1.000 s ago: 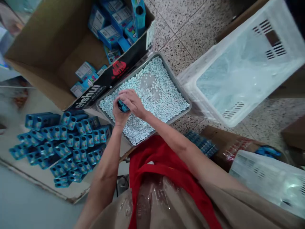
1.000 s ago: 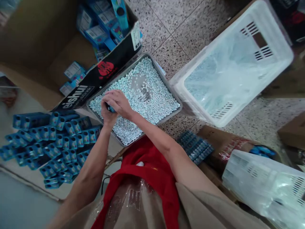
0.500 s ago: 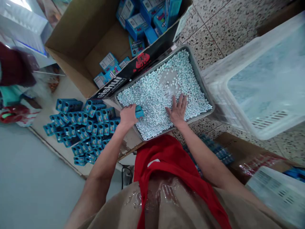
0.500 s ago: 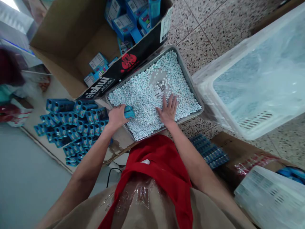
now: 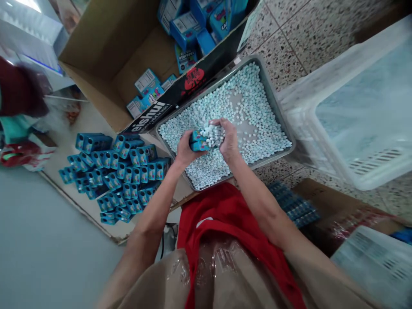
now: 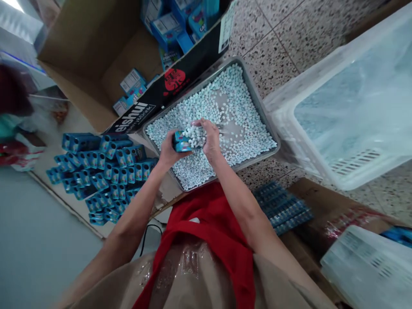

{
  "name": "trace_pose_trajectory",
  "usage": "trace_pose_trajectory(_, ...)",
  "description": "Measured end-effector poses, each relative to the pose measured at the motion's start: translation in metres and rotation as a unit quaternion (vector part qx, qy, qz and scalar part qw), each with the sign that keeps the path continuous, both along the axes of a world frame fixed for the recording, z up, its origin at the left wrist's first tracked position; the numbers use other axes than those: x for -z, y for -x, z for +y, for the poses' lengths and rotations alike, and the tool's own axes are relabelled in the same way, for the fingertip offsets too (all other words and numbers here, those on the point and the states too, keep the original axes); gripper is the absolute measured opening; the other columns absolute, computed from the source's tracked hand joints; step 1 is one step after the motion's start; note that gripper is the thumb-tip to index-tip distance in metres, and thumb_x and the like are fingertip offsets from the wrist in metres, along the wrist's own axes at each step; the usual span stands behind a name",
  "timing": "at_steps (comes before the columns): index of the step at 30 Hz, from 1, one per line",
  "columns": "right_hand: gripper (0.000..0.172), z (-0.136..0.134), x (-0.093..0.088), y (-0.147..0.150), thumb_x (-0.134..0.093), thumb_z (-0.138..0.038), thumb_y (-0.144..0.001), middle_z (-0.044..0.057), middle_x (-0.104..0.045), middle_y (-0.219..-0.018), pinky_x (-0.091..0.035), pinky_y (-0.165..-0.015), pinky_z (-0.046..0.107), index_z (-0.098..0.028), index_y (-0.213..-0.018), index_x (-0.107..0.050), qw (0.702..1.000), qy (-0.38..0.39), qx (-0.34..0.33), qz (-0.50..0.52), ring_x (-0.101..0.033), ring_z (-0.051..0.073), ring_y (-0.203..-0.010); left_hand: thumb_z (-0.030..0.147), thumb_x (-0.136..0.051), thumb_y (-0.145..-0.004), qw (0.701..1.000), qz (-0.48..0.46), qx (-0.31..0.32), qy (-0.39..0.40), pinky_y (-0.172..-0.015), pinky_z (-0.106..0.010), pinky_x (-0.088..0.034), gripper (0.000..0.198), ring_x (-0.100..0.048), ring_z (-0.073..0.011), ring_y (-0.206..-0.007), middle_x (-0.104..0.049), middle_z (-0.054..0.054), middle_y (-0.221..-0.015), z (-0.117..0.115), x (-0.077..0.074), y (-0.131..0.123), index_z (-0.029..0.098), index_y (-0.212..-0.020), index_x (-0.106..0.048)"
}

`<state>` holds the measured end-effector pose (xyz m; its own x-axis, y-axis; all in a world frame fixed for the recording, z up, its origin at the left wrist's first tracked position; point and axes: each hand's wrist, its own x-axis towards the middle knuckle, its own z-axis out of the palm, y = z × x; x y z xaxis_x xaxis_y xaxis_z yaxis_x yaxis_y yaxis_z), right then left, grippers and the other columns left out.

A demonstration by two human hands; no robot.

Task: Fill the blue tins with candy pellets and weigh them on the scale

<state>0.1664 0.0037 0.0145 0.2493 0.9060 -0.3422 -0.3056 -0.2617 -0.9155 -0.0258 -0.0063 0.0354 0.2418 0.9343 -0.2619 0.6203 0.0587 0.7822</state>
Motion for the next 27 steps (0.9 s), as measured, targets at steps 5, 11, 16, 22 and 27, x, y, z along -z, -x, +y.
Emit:
trace_pose_trajectory(5,0.069,0.009,-0.054,-0.006,-0.049,-0.088,-0.102,0.009,-0.078,-0.104,-0.063,-0.105,0.055,-0.025,-0.091,-0.074,0.998,0.004,0.015,0.055,-0.078,0.032,-0.112,0.046,-0.102,-0.065,0.988,-0.113,-0.102,-0.024,-0.102,-0.046,-0.062,0.085,-0.074,-0.0289,-0.112,-0.072,-0.007,-0.125,-0.029,0.015,-0.012,0.027,-0.133,-0.053)
trace_pose_trajectory(11,0.066,0.004,-0.098,0.002,-0.038,-0.079,-0.108,0.008,-0.076,-0.106,-0.056,-0.111,0.056,-0.026,-0.077,-0.064,0.992,-0.096,-0.050,-0.061,-0.074,0.031,-0.112,0.037,-0.105,-0.065,0.984,-0.117,-0.132,-0.011,-0.109,-0.045,-0.060,0.091,-0.074,-0.0282,-0.119,-0.073,-0.009,-0.132,-0.030,0.015,-0.026,0.022,-0.138,-0.053)
trace_pose_trajectory(16,0.060,-0.010,-0.084,0.020,-0.037,-0.071,-0.109,0.008,-0.078,-0.109,-0.053,-0.111,0.053,-0.027,-0.075,-0.059,0.982,-0.126,-0.111,-0.092,-0.072,0.031,-0.115,0.040,-0.108,-0.060,0.985,-0.072,-0.158,-0.023,-0.108,-0.050,-0.063,0.090,-0.076,-0.0323,-0.121,-0.074,-0.009,-0.132,-0.025,0.014,-0.001,0.027,-0.132,-0.055)
trace_pose_trajectory(22,0.051,0.015,-0.028,0.000,-0.047,-0.064,-0.112,0.009,-0.076,-0.111,-0.047,-0.119,0.056,-0.028,-0.088,-0.073,0.948,-0.132,-0.144,-0.251,-0.068,0.032,-0.121,0.031,-0.101,-0.068,0.984,-0.055,-0.169,-0.009,-0.108,-0.045,-0.061,0.083,-0.075,-0.0315,-0.124,-0.071,-0.011,-0.135,-0.047,0.015,0.032,0.023,-0.135,-0.053)
trace_pose_trajectory(27,0.039,0.068,0.030,0.015,-0.066,-0.060,-0.106,0.010,-0.064,-0.154,-0.031,-0.132,0.065,-0.029,-0.125,-0.078,0.812,-0.186,-0.369,-0.412,-0.046,0.042,-0.152,0.016,-0.096,-0.065,0.986,-0.039,-0.160,-0.013,-0.112,-0.043,-0.061,0.090,-0.072,-0.0309,-0.132,-0.069,-0.013,-0.140,-0.067,0.013,0.035,0.023,-0.140,-0.047)
